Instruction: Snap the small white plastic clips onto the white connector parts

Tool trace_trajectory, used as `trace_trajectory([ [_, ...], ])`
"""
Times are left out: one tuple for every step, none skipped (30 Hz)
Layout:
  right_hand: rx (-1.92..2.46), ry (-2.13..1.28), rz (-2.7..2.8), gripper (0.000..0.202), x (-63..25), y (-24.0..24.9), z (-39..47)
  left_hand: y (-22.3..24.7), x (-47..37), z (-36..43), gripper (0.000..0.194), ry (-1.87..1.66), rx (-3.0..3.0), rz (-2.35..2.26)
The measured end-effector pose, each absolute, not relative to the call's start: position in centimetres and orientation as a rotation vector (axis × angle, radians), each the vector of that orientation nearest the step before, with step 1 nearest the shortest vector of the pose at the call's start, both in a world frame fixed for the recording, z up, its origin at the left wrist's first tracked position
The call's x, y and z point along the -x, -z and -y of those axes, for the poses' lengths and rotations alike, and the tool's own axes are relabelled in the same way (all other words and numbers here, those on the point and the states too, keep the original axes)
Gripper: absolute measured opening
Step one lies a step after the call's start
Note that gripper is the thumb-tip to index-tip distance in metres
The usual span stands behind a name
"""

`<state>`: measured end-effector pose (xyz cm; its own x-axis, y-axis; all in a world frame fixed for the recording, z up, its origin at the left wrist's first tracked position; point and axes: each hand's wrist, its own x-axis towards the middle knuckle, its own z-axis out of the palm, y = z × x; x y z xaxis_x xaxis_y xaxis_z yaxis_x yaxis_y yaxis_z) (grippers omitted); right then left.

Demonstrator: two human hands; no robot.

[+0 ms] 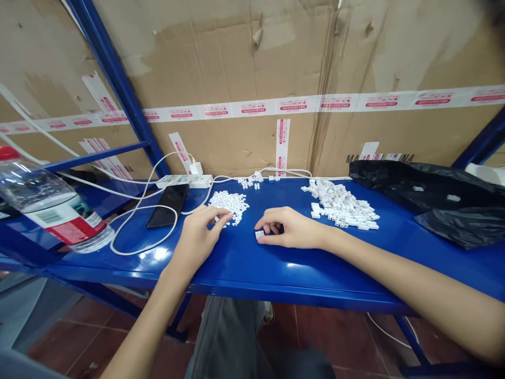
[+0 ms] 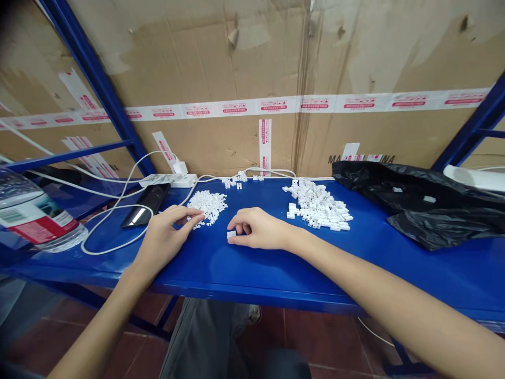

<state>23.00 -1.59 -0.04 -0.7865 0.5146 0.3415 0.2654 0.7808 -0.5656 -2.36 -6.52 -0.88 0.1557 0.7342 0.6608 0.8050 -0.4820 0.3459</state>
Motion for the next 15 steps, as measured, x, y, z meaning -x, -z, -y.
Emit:
trace_trajectory([
  [0.589,-0.708,2.482,0.018,-23.0,0.0,1.6,0.7,2.0,6.3,0.019,1.269,2.346,1.534],
  [0.598,-0.72,2.478,0.016,-23.1,0.0,1.5,0.4,1.6,5.9,0.019,1.297,2.384,1.523],
  [0.614,-0.718,2.469,0.015,-23.0,0.0,1.5,0.0,1.0,5.4,0.019,1.33,2.43,1.518],
  [0.636,-0.697,2.46,0.014,-23.0,0.0,1.5,-0.5,0.2,4.7,0.018,1.366,2.481,1.522],
  [0.663,-0.659,2.452,0.014,-23.0,0.1,1.4,-1.1,-0.6,3.9,0.019,1.413,2.536,1.534],
  [0.695,-0.611,2.445,0.015,-23.0,0.1,1.2,-1.6,-1.5,3.0,0.018,1.473,2.582,1.549],
  [0.733,-0.564,2.436,0.015,-23.1,0.2,1.0,-2.1,-2.5,2.1,0.018,1.515,2.645,1.555],
  [0.772,-0.528,2.424,0.015,-23.3,0.2,0.8,-2.3,-3.5,1.2,0.017,1.538,2.716,1.535],
  [0.81,-0.506,2.408,0.015,-23.5,0.2,0.5,-2.4,-4.3,0.3,0.016,1.55,2.772,1.489],
  [0.849,-0.496,2.386,0.014,-23.8,0.2,0.2,-2.3,-5.1,-0.5,0.015,1.544,2.81,1.455],
  [0.884,-0.495,2.359,0.013,-24.1,0.2,-0.1,-2.0,-5.6,-1.2,0.016,1.564,2.826,1.421],
  [0.911,-0.503,2.333,0.013,-24.4,0.2,-0.4,-1.6,-6.0,-1.7,0.016,1.62,2.82,1.397],
  [0.932,-0.517,2.308,0.012,-24.8,0.1,-0.7,-1.1,-6.1,-2.2,0.017,1.699,2.796,1.393],
  [0.948,-0.534,2.283,0.011,-25.1,0.1,-0.9,-0.5,-6.0,-2.5,0.017,1.78,2.746,1.394],
  [0.957,-0.549,2.26,0.011,-25.3,0.2,-1.1,0.0,-5.9,-2.7,0.016,1.82,2.711,1.376],
])
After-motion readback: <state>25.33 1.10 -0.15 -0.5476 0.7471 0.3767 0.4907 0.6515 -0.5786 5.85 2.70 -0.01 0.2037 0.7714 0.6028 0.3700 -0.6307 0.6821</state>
